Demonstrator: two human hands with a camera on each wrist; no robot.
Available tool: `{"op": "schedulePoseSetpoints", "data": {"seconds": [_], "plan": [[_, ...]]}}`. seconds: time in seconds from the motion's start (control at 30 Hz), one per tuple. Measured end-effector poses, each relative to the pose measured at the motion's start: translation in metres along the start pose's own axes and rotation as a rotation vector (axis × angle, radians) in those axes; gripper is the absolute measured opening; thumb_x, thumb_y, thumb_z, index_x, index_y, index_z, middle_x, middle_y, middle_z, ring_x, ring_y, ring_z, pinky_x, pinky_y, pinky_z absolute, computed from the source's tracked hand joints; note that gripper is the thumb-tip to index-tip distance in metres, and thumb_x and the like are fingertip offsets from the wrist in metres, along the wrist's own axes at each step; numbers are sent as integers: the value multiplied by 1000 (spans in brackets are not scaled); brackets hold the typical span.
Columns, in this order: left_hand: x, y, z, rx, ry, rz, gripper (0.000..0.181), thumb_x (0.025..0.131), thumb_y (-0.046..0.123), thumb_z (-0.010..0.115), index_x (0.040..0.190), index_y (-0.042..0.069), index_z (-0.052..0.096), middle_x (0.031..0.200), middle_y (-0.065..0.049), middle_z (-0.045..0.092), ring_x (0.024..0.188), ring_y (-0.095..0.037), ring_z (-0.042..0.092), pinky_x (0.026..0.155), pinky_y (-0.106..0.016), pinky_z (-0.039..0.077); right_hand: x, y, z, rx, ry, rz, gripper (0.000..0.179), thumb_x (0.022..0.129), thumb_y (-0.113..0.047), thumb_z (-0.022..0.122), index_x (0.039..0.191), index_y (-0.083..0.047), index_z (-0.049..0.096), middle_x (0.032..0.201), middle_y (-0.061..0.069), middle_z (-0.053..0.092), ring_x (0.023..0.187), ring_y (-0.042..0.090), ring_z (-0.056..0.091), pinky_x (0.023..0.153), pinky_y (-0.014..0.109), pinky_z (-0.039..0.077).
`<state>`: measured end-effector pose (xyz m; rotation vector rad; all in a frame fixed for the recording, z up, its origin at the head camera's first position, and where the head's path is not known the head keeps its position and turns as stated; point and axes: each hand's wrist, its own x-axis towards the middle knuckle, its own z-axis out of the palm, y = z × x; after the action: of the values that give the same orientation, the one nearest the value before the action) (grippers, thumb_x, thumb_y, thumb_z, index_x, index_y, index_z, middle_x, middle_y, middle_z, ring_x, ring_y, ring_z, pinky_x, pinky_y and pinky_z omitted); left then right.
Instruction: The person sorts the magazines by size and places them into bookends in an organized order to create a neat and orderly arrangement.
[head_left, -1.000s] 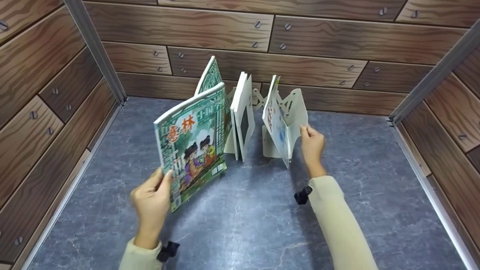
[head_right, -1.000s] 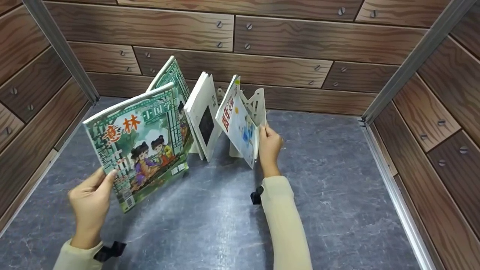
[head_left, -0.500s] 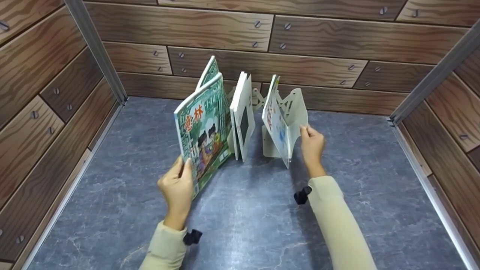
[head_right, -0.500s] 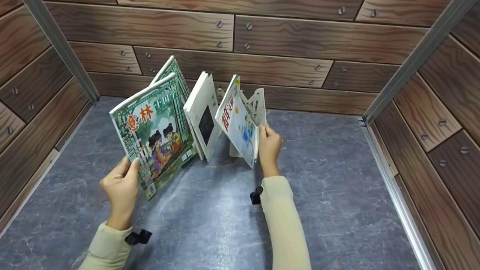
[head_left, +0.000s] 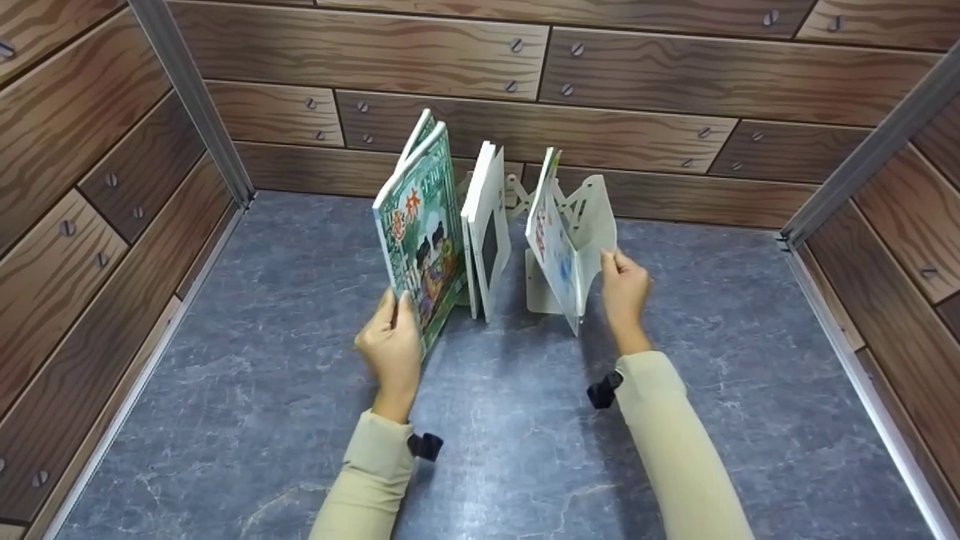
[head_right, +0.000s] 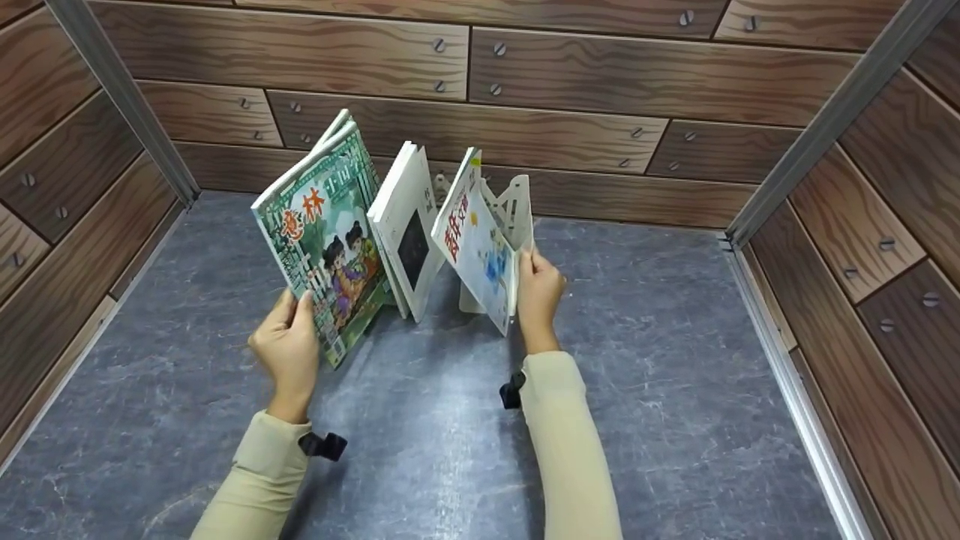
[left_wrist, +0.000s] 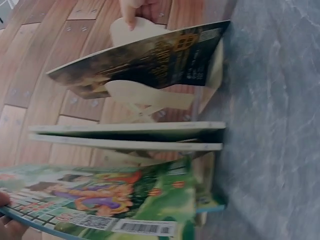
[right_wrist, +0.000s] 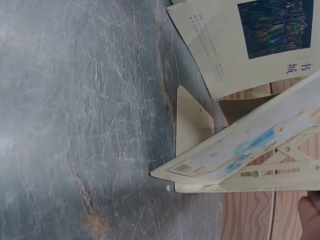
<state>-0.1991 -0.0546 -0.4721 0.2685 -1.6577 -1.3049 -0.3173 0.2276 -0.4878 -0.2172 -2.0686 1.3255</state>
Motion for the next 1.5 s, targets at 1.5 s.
{"op": "schedulePoseSetpoints", "data": {"seconds": [1.5], "plan": [[-3, -14, 54, -128, 70, -126, 26, 88, -4, 70, 112, -11, 70, 114, -26, 68, 107, -35, 69, 88, -40, 59, 0, 0, -2, -18, -14, 5, 49, 91, -12, 69, 49, -13, 45, 45, -17, 30, 46, -1, 23, 46, 17, 18]]}}
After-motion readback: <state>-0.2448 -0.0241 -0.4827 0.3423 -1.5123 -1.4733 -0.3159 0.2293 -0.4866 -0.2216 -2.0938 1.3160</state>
